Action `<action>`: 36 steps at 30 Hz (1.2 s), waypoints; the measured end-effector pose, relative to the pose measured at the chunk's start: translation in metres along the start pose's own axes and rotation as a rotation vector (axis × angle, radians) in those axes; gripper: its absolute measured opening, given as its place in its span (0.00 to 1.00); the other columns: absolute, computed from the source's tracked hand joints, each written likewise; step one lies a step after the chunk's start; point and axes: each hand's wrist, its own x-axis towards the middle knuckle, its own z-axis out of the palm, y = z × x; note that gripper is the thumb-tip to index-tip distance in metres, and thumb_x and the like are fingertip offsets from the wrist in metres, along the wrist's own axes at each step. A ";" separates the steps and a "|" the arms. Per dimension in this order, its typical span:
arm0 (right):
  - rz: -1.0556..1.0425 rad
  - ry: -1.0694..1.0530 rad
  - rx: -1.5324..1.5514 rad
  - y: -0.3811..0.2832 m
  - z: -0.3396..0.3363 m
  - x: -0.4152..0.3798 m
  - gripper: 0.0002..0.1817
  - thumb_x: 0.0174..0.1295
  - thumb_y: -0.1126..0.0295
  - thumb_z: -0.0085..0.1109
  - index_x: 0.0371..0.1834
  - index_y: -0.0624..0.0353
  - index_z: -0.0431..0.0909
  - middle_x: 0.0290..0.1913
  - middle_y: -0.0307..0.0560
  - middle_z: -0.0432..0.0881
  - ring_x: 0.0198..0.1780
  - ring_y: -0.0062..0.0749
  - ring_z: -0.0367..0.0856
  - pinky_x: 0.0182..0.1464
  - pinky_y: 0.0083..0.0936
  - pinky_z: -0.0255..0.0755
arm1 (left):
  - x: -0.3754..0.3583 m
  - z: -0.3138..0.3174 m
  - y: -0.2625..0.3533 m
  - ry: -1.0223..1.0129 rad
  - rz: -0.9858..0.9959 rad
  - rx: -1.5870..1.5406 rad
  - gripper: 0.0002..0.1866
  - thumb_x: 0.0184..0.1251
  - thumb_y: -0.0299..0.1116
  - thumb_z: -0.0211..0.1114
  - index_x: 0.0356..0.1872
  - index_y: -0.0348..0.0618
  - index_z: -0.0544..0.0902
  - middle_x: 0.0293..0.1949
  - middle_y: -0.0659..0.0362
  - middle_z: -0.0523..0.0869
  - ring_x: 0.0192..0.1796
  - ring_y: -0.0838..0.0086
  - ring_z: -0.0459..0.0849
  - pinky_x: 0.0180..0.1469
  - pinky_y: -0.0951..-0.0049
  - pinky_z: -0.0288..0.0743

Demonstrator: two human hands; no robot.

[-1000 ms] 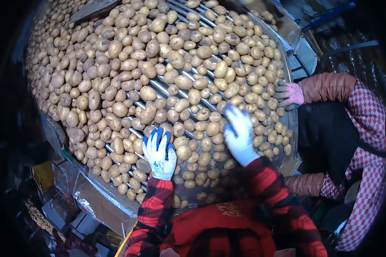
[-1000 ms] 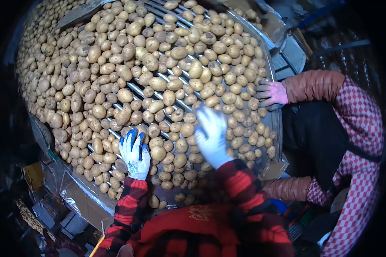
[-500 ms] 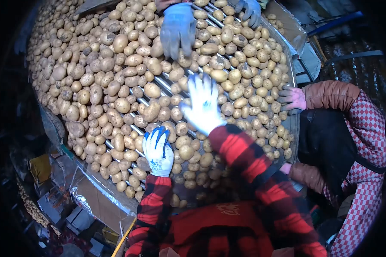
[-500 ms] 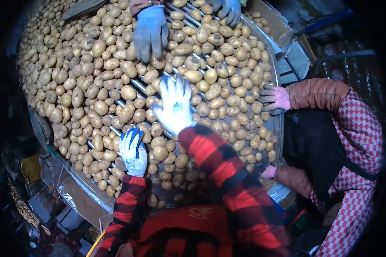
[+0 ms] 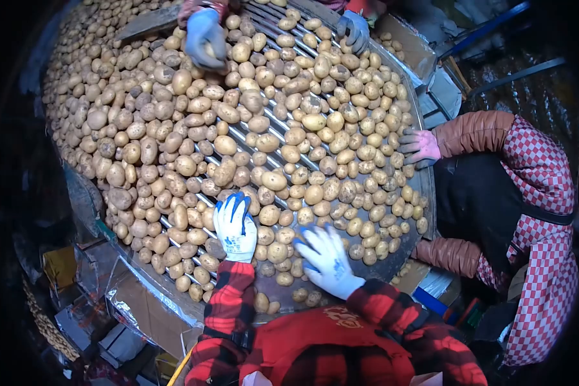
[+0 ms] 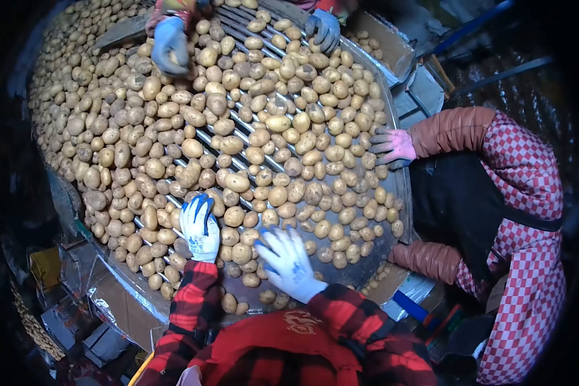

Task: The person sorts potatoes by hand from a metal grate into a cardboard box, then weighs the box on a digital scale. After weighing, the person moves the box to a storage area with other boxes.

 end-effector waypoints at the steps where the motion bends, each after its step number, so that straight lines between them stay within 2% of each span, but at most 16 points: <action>1: 0.041 0.006 -0.055 0.006 -0.003 -0.010 0.34 0.52 0.65 0.67 0.68 0.53 0.75 0.70 0.56 0.71 0.73 0.60 0.66 0.76 0.64 0.52 | 0.000 0.002 -0.001 0.010 0.004 0.004 0.23 0.58 0.26 0.62 0.57 0.48 0.85 0.60 0.54 0.84 0.64 0.55 0.79 0.74 0.47 0.65; 4: 0.165 0.068 -0.170 0.017 -0.011 -0.030 0.34 0.54 0.63 0.67 0.69 0.53 0.75 0.72 0.60 0.69 0.73 0.63 0.64 0.76 0.66 0.51 | -0.001 0.005 -0.004 0.029 0.005 0.007 0.23 0.58 0.26 0.62 0.57 0.48 0.85 0.60 0.54 0.84 0.64 0.55 0.79 0.74 0.48 0.65; 7: 0.176 0.087 -0.220 0.021 0.001 -0.039 0.36 0.54 0.59 0.67 0.69 0.54 0.74 0.73 0.61 0.67 0.74 0.66 0.62 0.76 0.66 0.51 | -0.003 0.008 -0.005 0.045 0.001 0.003 0.23 0.58 0.26 0.63 0.56 0.48 0.85 0.60 0.55 0.84 0.64 0.55 0.79 0.74 0.48 0.65; 9: 0.165 -0.068 -0.242 0.025 0.027 -0.043 0.40 0.56 0.52 0.68 0.74 0.51 0.70 0.76 0.58 0.63 0.77 0.63 0.57 0.79 0.65 0.43 | -0.005 0.009 -0.006 0.053 -0.003 0.000 0.23 0.57 0.26 0.63 0.56 0.49 0.85 0.59 0.55 0.84 0.63 0.55 0.79 0.74 0.48 0.65; 12: 0.148 -0.193 -0.463 0.018 0.047 -0.037 0.40 0.57 0.45 0.67 0.69 0.57 0.74 0.75 0.57 0.63 0.77 0.66 0.56 0.79 0.67 0.40 | -0.002 0.002 -0.001 0.058 0.004 -0.003 0.22 0.58 0.26 0.63 0.56 0.48 0.85 0.60 0.55 0.84 0.64 0.56 0.79 0.75 0.49 0.65; 19: 0.097 -0.208 -0.535 0.028 0.051 -0.037 0.38 0.57 0.44 0.65 0.68 0.56 0.76 0.74 0.56 0.65 0.77 0.63 0.57 0.80 0.66 0.39 | -0.003 0.006 0.001 0.076 -0.018 -0.016 0.25 0.62 0.32 0.65 0.63 0.48 0.82 0.67 0.51 0.77 0.70 0.52 0.72 0.78 0.47 0.58; 20: 0.099 -0.219 -0.539 0.028 0.050 -0.037 0.40 0.56 0.44 0.66 0.69 0.55 0.74 0.75 0.56 0.65 0.77 0.62 0.57 0.80 0.66 0.40 | -0.002 0.007 0.003 0.072 -0.037 -0.021 0.25 0.63 0.33 0.65 0.64 0.48 0.81 0.68 0.51 0.76 0.72 0.52 0.70 0.78 0.47 0.57; 21: 0.140 -0.341 -0.644 0.022 0.044 -0.033 0.42 0.62 0.39 0.59 0.76 0.48 0.69 0.79 0.52 0.60 0.80 0.58 0.53 0.81 0.65 0.36 | -0.003 0.006 0.007 0.067 -0.067 -0.027 0.26 0.64 0.34 0.65 0.65 0.48 0.81 0.70 0.50 0.75 0.73 0.51 0.69 0.79 0.46 0.56; 24: 0.123 -0.310 -0.622 0.026 0.044 -0.032 0.42 0.61 0.39 0.59 0.76 0.49 0.69 0.80 0.52 0.58 0.81 0.58 0.51 0.81 0.65 0.36 | 0.021 -0.016 0.041 0.098 -0.155 -0.047 0.27 0.66 0.37 0.66 0.68 0.48 0.79 0.74 0.49 0.72 0.76 0.49 0.65 0.80 0.45 0.52; 27: 0.146 -0.358 -0.602 0.022 0.040 -0.035 0.42 0.61 0.39 0.60 0.76 0.49 0.69 0.80 0.53 0.58 0.81 0.60 0.50 0.81 0.65 0.37 | 0.082 -0.069 0.083 0.275 0.002 -0.049 0.28 0.67 0.37 0.65 0.69 0.47 0.78 0.74 0.49 0.71 0.78 0.50 0.63 0.81 0.42 0.49; 29: 0.117 -0.335 -0.674 0.017 0.035 -0.030 0.41 0.61 0.40 0.60 0.75 0.50 0.69 0.80 0.52 0.59 0.81 0.60 0.51 0.81 0.65 0.38 | 0.110 -0.075 0.085 0.338 0.132 -0.116 0.28 0.66 0.32 0.66 0.69 0.43 0.77 0.71 0.49 0.75 0.75 0.49 0.69 0.79 0.44 0.53; 31: 0.118 -0.309 -0.647 0.021 0.038 -0.033 0.41 0.62 0.40 0.60 0.75 0.49 0.69 0.80 0.51 0.59 0.80 0.57 0.53 0.80 0.62 0.41 | 0.103 -0.059 0.089 0.258 0.088 -0.196 0.25 0.65 0.31 0.64 0.65 0.41 0.78 0.65 0.46 0.80 0.70 0.49 0.74 0.76 0.44 0.57; 34: 0.116 -0.299 -0.628 0.014 0.032 -0.037 0.42 0.61 0.42 0.61 0.76 0.49 0.67 0.79 0.51 0.61 0.79 0.55 0.56 0.78 0.59 0.47 | 0.029 -0.021 0.102 -0.044 0.181 -0.003 0.24 0.60 0.37 0.66 0.59 0.45 0.81 0.63 0.49 0.80 0.66 0.50 0.76 0.74 0.36 0.57; 35: 0.109 -0.217 -0.540 0.017 0.032 -0.041 0.39 0.59 0.46 0.64 0.73 0.51 0.71 0.77 0.51 0.63 0.78 0.55 0.58 0.77 0.60 0.50 | -0.003 -0.007 0.101 -0.223 0.185 0.021 0.26 0.64 0.44 0.64 0.62 0.48 0.81 0.66 0.52 0.80 0.70 0.54 0.74 0.76 0.39 0.55; 36: 0.066 -0.141 -0.453 0.019 0.028 -0.042 0.36 0.56 0.51 0.67 0.68 0.53 0.74 0.75 0.52 0.66 0.75 0.58 0.60 0.75 0.61 0.53 | -0.032 -0.003 0.104 -0.286 0.222 0.034 0.26 0.64 0.44 0.64 0.63 0.49 0.81 0.66 0.52 0.79 0.71 0.54 0.73 0.76 0.38 0.55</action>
